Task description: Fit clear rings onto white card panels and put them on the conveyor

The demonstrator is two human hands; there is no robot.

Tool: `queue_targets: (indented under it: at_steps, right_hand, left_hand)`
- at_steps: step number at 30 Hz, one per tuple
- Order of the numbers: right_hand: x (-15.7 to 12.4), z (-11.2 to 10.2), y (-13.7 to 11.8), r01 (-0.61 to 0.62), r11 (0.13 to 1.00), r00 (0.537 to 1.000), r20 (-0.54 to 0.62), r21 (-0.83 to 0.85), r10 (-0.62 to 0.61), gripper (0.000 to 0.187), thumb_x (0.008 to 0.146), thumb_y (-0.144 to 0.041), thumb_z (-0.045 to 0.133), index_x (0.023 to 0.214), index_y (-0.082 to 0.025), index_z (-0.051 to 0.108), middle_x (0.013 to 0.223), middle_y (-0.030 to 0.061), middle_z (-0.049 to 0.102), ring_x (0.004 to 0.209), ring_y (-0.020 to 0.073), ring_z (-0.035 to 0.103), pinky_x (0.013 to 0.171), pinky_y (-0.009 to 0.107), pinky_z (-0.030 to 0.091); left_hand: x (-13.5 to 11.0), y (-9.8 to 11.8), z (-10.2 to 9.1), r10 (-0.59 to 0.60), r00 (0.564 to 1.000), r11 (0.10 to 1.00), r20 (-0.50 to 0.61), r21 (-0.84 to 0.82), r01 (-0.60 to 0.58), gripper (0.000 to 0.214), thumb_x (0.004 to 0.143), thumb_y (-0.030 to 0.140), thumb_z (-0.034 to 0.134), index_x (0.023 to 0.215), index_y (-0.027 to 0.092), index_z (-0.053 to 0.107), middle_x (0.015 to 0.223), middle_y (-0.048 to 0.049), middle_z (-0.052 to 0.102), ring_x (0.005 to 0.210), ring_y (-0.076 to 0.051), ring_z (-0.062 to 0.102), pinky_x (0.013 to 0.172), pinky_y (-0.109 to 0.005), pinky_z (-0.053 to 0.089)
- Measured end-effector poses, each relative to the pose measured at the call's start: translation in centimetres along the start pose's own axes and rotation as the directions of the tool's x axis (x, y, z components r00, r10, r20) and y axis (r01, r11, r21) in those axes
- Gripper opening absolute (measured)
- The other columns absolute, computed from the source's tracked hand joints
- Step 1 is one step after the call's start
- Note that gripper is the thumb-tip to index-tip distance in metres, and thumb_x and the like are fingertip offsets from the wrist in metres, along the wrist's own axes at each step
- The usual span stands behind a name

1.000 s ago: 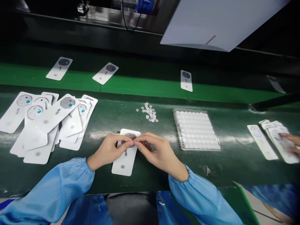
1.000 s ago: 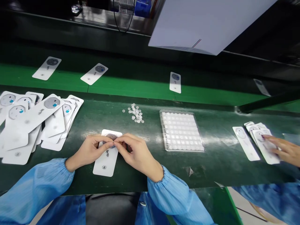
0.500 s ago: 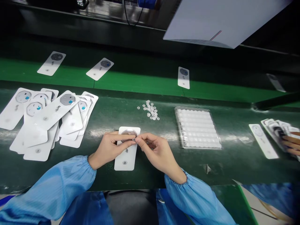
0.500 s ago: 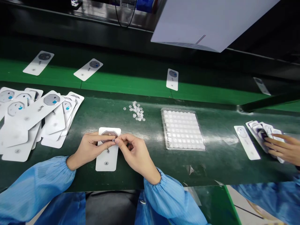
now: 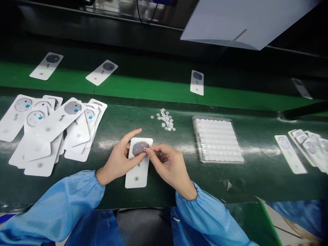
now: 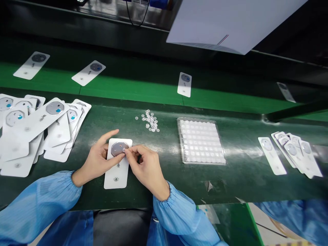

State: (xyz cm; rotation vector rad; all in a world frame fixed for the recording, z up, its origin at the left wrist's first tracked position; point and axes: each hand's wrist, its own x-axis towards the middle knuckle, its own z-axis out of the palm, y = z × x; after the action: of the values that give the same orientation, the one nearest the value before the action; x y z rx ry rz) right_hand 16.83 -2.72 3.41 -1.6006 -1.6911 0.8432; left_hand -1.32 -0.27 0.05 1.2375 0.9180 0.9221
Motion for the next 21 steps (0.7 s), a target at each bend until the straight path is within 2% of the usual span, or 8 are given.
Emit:
queue_targets:
  at_steps: [2,6,9,12,14,17,21]
  right_hand:
    - [-0.1,0.1,0.0,-0.002,1.0,1.0,-0.01,0.003,0.002,0.031,0.098,-0.046,0.061,0.084,-0.021,0.072,0.075,0.0043,0.073,0.055,0.0151,0.056,0.054,0.03,0.046]
    - [0.1,0.3,0.3,-0.035,0.998,0.999,-0.007,0.045,0.035,0.029,0.097,-0.044,0.064,0.082,-0.02,0.072,0.074,0.0039,0.072,0.053,0.0137,0.055,0.053,0.029,0.045]
    - [0.6,0.3,0.7,-0.109,0.985,0.994,0.002,0.136,0.109,0.028,0.092,-0.046,0.07,0.084,-0.02,0.072,0.077,0.0051,0.073,0.059,0.0155,0.06,0.05,0.028,0.045]
    - [1.0,0.3,0.8,-0.19,0.922,0.981,0.1,0.338,0.165,0.034,0.085,-0.05,0.077,0.099,-0.019,0.073,0.083,0.007,0.076,0.069,0.0206,0.07,0.047,0.026,0.048]
    - [1.1,0.3,0.6,-0.214,0.878,0.975,0.145,0.428,0.167,0.034,0.084,-0.05,0.077,0.095,-0.018,0.076,0.08,0.0081,0.078,0.069,0.0223,0.072,0.049,0.028,0.053]
    - [1.1,0.3,0.3,-0.185,0.886,0.983,0.089,0.425,0.163,0.032,0.085,-0.05,0.077,0.083,-0.017,0.078,0.074,0.0078,0.077,0.064,0.0211,0.072,0.055,0.03,0.058]
    - [0.4,0.4,0.3,-0.191,0.875,0.975,0.188,0.444,0.117,0.04,0.087,-0.056,0.072,0.093,-0.017,0.081,0.077,0.0069,0.078,0.063,0.0202,0.072,0.058,0.031,0.062]
  left_hand:
    - [0.0,0.1,-0.1,-0.013,1.0,1.0,-0.001,-0.01,0.013,0.082,0.088,0.028,0.075,0.16,0.028,0.034,0.091,-0.0049,0.077,0.071,-0.018,0.073,0.059,-0.024,0.06]
    - [-0.1,0.2,-0.2,-0.043,0.999,0.998,0.02,-0.037,0.044,0.099,0.089,0.027,0.075,0.166,0.028,0.013,0.072,0.0017,0.071,0.059,-0.014,0.068,0.051,-0.02,0.055]
    - [-0.2,0.4,-0.3,-0.053,0.998,0.995,0.021,-0.083,0.055,0.105,0.088,0.029,0.076,0.167,0.028,0.007,0.073,0.0011,0.073,0.058,-0.014,0.068,0.051,-0.021,0.055]
    - [-0.2,0.5,-0.5,-0.059,0.998,0.993,0.016,-0.099,0.061,0.103,0.088,0.033,0.078,0.167,0.027,0.012,0.078,-0.0009,0.076,0.06,-0.015,0.07,0.053,-0.022,0.057]
    - [0.0,0.5,-0.7,-0.081,0.997,0.992,0.011,-0.101,0.081,0.1,0.087,0.036,0.078,0.166,0.026,0.017,0.076,-0.0008,0.076,0.058,-0.015,0.069,0.051,-0.022,0.056]
    - [0.6,0.7,-1.0,-0.123,0.992,0.984,-0.007,-0.131,0.121,0.093,0.085,0.037,0.081,0.161,0.021,0.031,0.074,-0.0003,0.075,0.056,-0.013,0.067,0.049,-0.02,0.052]
    - [0.2,0.9,-0.2,-0.182,0.982,0.97,-0.057,-0.174,0.17,0.081,0.082,0.038,0.082,0.151,0.017,0.043,0.072,0.001,0.073,0.054,-0.012,0.065,0.049,-0.019,0.05]
